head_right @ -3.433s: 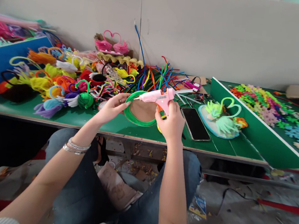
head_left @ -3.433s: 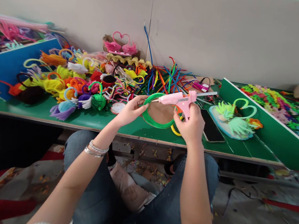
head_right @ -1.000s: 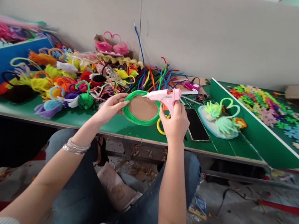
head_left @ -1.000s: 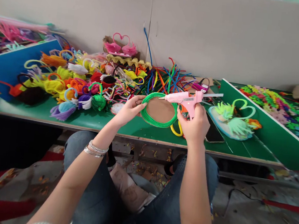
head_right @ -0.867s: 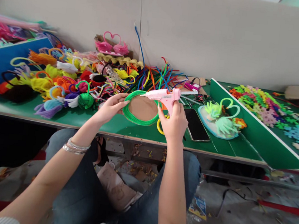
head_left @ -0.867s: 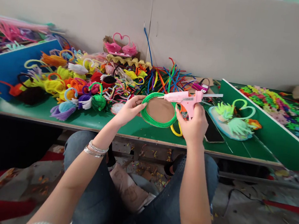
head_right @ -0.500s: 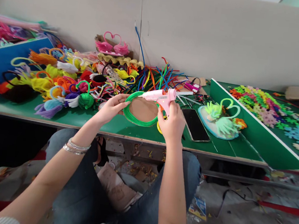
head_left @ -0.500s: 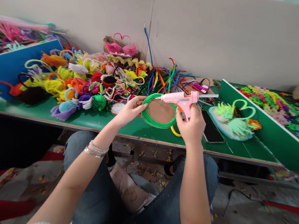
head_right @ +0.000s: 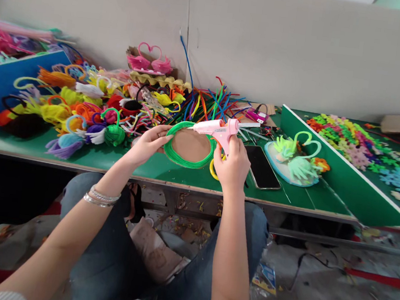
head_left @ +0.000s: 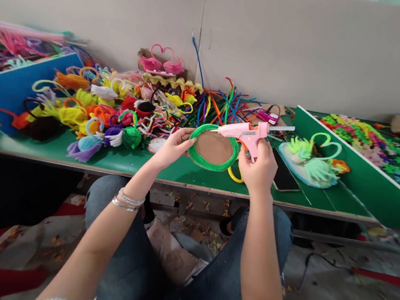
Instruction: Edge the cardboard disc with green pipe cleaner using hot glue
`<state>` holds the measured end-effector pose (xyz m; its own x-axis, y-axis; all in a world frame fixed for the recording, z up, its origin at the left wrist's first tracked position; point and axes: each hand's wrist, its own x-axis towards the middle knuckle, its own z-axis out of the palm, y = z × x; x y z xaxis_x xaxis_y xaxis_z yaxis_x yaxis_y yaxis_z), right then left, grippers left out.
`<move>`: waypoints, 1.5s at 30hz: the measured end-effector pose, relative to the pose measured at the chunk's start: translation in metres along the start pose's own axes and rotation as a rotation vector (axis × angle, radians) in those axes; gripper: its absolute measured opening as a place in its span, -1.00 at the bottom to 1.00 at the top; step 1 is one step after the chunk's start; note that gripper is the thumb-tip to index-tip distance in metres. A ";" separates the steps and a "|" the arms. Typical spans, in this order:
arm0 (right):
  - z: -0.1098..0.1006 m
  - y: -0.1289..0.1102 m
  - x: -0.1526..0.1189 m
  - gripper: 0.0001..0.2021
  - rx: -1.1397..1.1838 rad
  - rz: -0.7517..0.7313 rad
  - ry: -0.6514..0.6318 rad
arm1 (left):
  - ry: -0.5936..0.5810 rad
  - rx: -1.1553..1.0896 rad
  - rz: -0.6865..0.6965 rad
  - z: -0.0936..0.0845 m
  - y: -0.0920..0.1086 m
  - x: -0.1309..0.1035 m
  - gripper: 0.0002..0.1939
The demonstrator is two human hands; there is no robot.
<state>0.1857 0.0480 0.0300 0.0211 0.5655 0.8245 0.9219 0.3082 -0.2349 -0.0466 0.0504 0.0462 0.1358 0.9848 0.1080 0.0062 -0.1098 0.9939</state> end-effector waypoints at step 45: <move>-0.007 -0.002 0.002 -0.63 -0.151 0.024 -0.012 | 0.014 -0.013 -0.014 0.002 0.004 -0.002 -0.65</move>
<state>0.1867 0.0436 0.0353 0.0397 0.5809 0.8130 0.9690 0.1763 -0.1733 -0.0449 0.0478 0.0495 0.1220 0.9881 0.0940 -0.0049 -0.0941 0.9955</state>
